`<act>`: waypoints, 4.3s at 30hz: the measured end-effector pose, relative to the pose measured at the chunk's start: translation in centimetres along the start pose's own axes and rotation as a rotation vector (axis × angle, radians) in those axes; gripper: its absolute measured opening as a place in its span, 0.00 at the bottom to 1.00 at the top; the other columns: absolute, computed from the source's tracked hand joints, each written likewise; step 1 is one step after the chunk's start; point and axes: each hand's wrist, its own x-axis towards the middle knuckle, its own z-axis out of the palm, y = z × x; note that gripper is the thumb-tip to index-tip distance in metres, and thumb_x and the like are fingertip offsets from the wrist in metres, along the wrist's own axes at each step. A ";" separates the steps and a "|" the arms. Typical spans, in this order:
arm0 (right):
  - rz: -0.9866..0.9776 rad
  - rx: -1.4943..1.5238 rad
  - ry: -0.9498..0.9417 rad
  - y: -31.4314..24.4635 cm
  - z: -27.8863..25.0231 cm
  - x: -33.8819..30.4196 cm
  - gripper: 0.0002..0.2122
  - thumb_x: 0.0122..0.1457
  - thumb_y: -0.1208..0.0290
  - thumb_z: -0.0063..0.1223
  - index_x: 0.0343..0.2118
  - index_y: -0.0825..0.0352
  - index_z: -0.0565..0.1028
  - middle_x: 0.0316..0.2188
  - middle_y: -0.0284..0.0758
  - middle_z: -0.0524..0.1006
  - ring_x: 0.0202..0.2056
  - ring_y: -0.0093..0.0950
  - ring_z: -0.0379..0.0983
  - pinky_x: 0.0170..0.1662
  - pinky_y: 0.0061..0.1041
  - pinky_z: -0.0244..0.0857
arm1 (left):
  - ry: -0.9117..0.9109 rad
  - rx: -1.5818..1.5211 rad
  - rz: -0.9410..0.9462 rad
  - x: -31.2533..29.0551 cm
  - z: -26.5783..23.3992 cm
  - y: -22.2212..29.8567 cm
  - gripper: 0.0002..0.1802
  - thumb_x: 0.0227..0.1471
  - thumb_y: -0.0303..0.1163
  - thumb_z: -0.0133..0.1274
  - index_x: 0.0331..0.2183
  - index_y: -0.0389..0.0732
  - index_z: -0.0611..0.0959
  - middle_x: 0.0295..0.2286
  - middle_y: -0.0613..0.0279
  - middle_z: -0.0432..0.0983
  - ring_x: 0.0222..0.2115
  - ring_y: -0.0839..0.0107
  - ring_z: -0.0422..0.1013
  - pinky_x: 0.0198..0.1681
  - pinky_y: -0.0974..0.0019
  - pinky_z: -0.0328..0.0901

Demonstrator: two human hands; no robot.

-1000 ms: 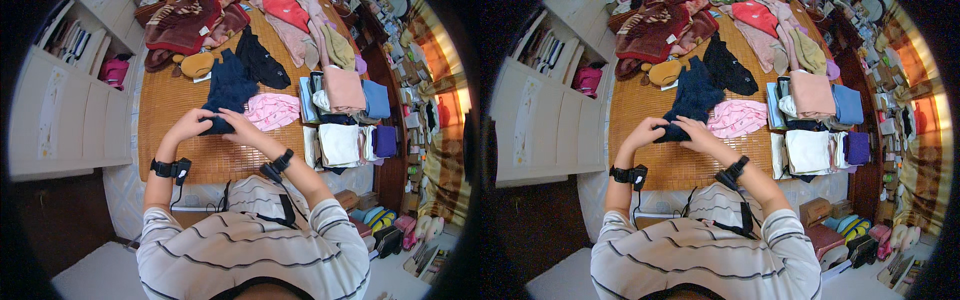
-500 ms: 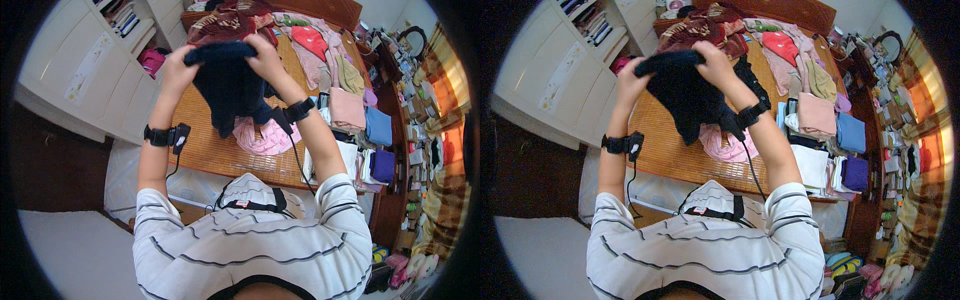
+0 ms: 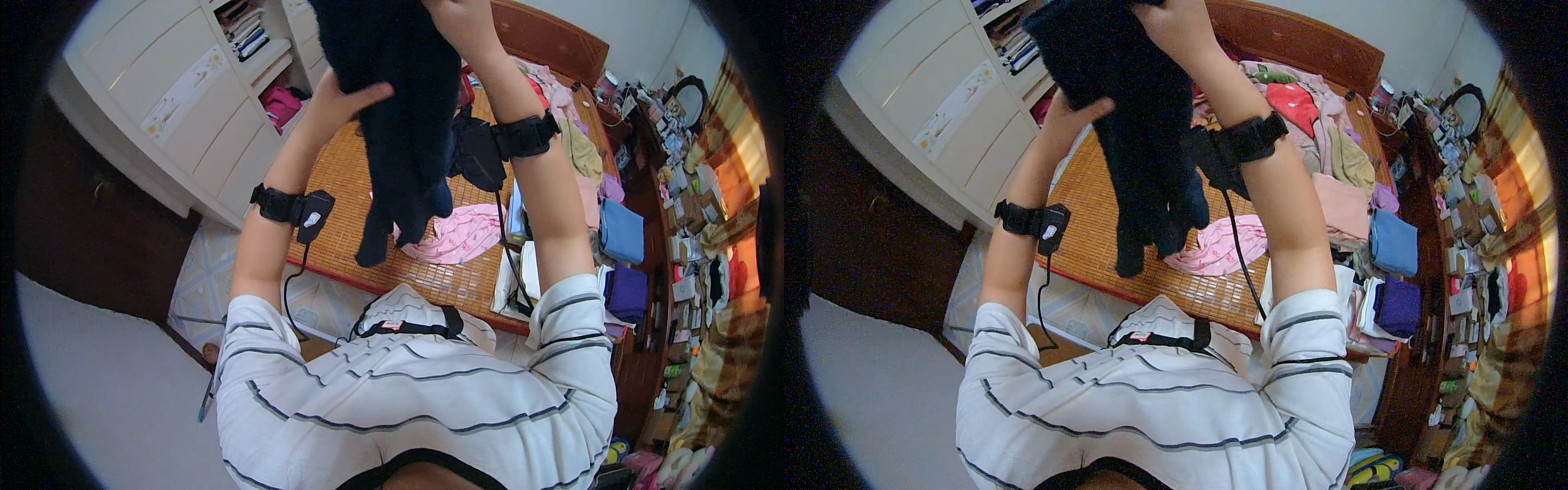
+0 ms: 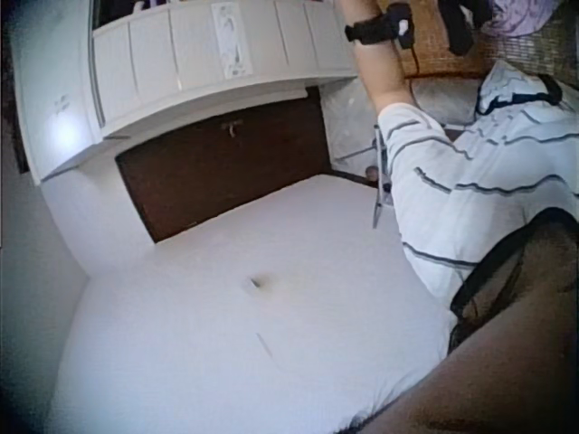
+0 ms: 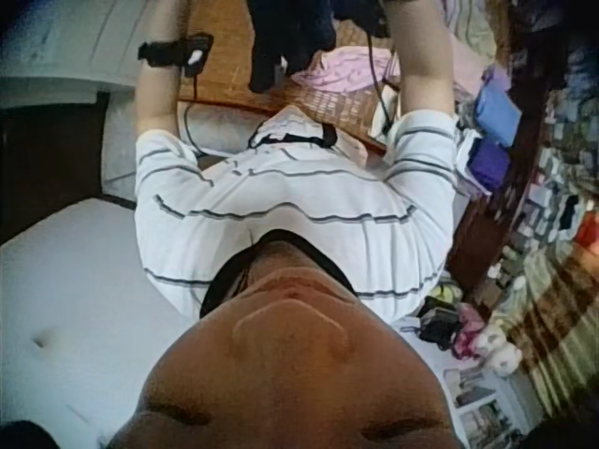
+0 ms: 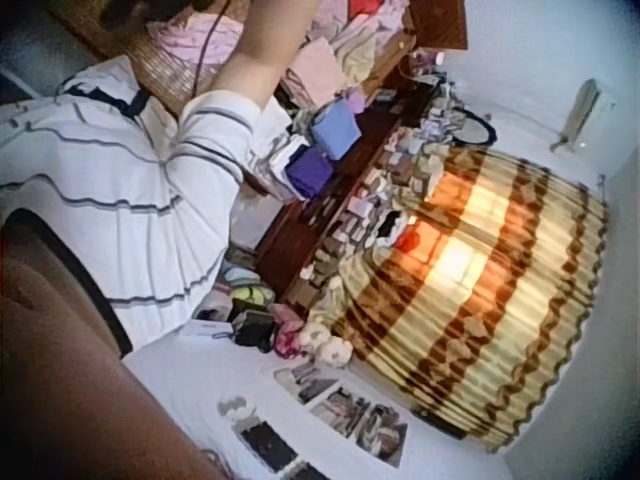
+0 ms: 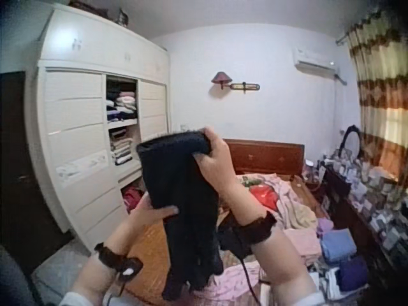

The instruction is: The person folds multiple pieces of laundry by hand, including a dark blue sweatshirt, pink pajamas, and a black t-shirt, and then stacks the folded garments onto neat piles on a nearby bed.

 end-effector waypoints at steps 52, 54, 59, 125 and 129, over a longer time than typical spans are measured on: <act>1.252 0.995 0.093 2.4 15.4 -11.1 0.12 0.58 0.68 0.39 0.41 0.69 0.64 0.35 0.36 0.70 0.36 0.31 0.69 0.42 0.35 0.62 | 0.173 0.239 -0.317 -18.7 0.2 -5.6 0.54 0.33 0.44 0.63 0.53 0.35 0.47 0.49 0.46 0.53 0.51 0.60 0.52 0.54 0.61 0.49; 1.245 1.045 0.166 2.6 16.5 -10.2 0.12 0.59 0.68 0.38 0.42 0.70 0.64 0.35 0.37 0.70 0.37 0.32 0.69 0.44 0.36 0.62 | 0.169 0.684 -0.384 -18.8 0.8 -6.1 0.68 0.22 0.44 0.69 0.55 0.38 0.38 0.52 0.37 0.41 0.54 0.47 0.45 0.56 0.55 0.45; 1.000 1.293 0.121 3.1 18.6 -6.9 0.12 0.60 0.68 0.35 0.40 0.73 0.64 0.37 0.38 0.70 0.38 0.33 0.68 0.46 0.37 0.60 | 0.215 0.733 -0.485 -16.5 -1.6 -12.7 0.67 0.20 0.41 0.69 0.55 0.40 0.40 0.53 0.33 0.35 0.53 0.38 0.42 0.56 0.53 0.45; 2.070 0.481 -0.006 11.7 12.4 -55.0 0.03 0.34 0.78 0.47 0.18 0.67 0.70 0.17 0.30 0.69 0.19 0.21 0.62 0.21 0.18 0.54 | -0.091 0.134 -0.914 -43.1 -16.0 -36.7 0.20 0.31 0.13 0.41 0.33 0.31 0.76 0.46 0.49 0.64 0.47 0.59 0.61 0.49 0.66 0.55; 2.357 0.257 -0.417 8.9 13.1 -62.9 0.04 0.42 0.73 0.50 0.17 0.66 0.72 0.15 0.30 0.70 0.17 0.21 0.64 0.21 0.19 0.57 | -0.327 0.132 -1.138 -52.2 -13.4 -38.4 0.20 0.35 0.13 0.45 0.35 0.37 0.77 0.43 0.48 0.66 0.42 0.58 0.65 0.45 0.68 0.60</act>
